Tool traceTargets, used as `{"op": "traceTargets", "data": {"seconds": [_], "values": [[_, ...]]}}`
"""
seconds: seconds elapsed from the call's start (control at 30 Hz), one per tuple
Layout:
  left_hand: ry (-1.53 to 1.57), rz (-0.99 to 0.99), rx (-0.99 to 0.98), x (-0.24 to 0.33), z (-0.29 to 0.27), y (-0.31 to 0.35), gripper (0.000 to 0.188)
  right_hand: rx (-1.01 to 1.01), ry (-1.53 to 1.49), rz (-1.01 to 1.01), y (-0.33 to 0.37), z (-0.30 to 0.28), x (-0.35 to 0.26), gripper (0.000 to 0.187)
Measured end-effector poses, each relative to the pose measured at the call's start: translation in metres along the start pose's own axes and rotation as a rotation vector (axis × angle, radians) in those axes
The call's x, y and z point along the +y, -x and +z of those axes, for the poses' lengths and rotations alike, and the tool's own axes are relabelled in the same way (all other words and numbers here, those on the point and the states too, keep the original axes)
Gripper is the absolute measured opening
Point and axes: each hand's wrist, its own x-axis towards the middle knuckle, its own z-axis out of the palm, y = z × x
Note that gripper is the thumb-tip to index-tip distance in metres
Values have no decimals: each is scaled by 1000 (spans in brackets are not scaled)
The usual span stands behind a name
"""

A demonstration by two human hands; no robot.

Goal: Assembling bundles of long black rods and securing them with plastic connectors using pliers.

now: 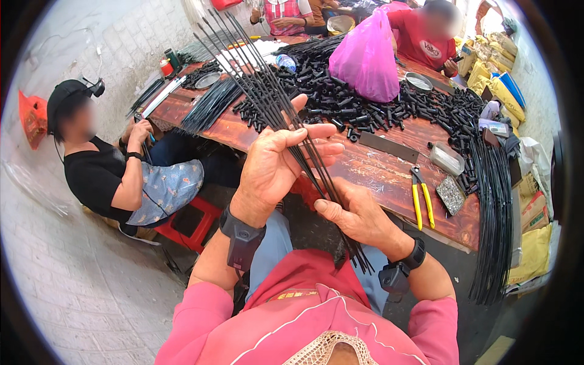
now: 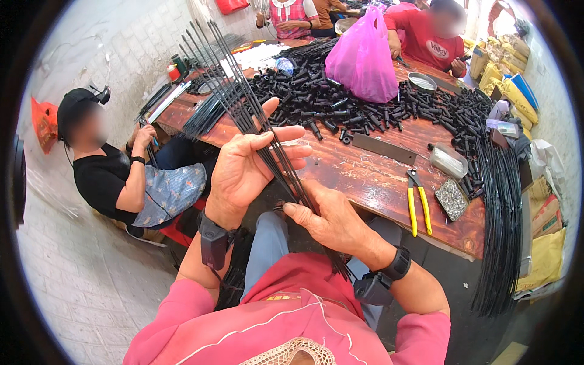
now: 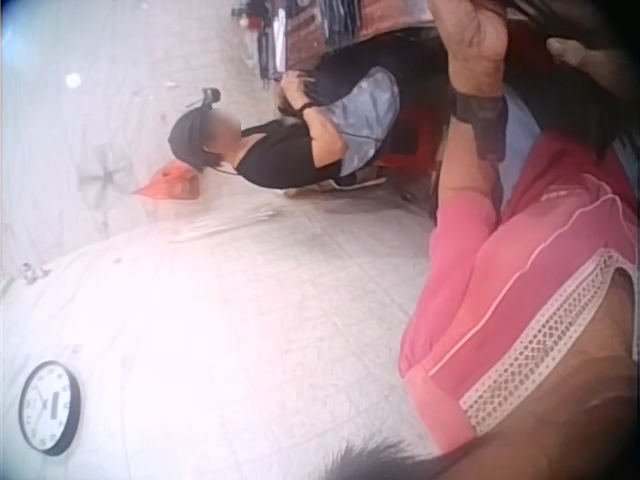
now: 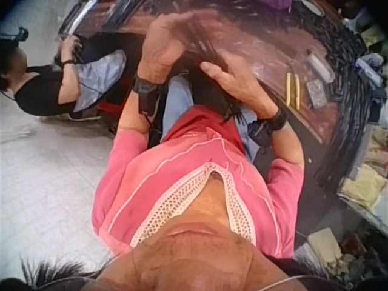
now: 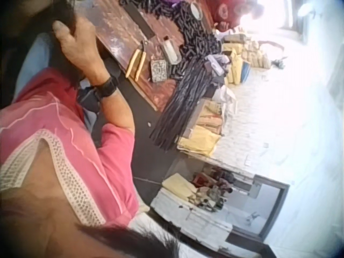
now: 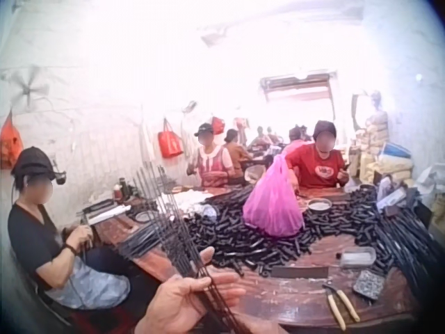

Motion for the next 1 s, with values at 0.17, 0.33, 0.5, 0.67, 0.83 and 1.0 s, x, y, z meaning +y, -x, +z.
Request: {"op": "traceTargets", "data": {"seconds": [0.17,0.33,0.5,0.67,0.83,1.0], "values": [[5,-33,-66,3,1,-9,55,-193,-272,255,2,2,-2,26],[4,34,-109,7,-10,-25,52,-110,-367,199,-4,4,-6,29],[67,-65,-221,17,-9,-35,53,-82,-481,189,4,3,4,28],[-91,-88,-205,19,8,-29,48,-114,-483,179,8,-6,-3,25],[-155,-109,-224,11,31,-33,41,-129,-592,137,25,-6,-3,21],[-307,-170,-411,-1,55,-33,50,-123,-522,131,43,-24,-10,8]]}}
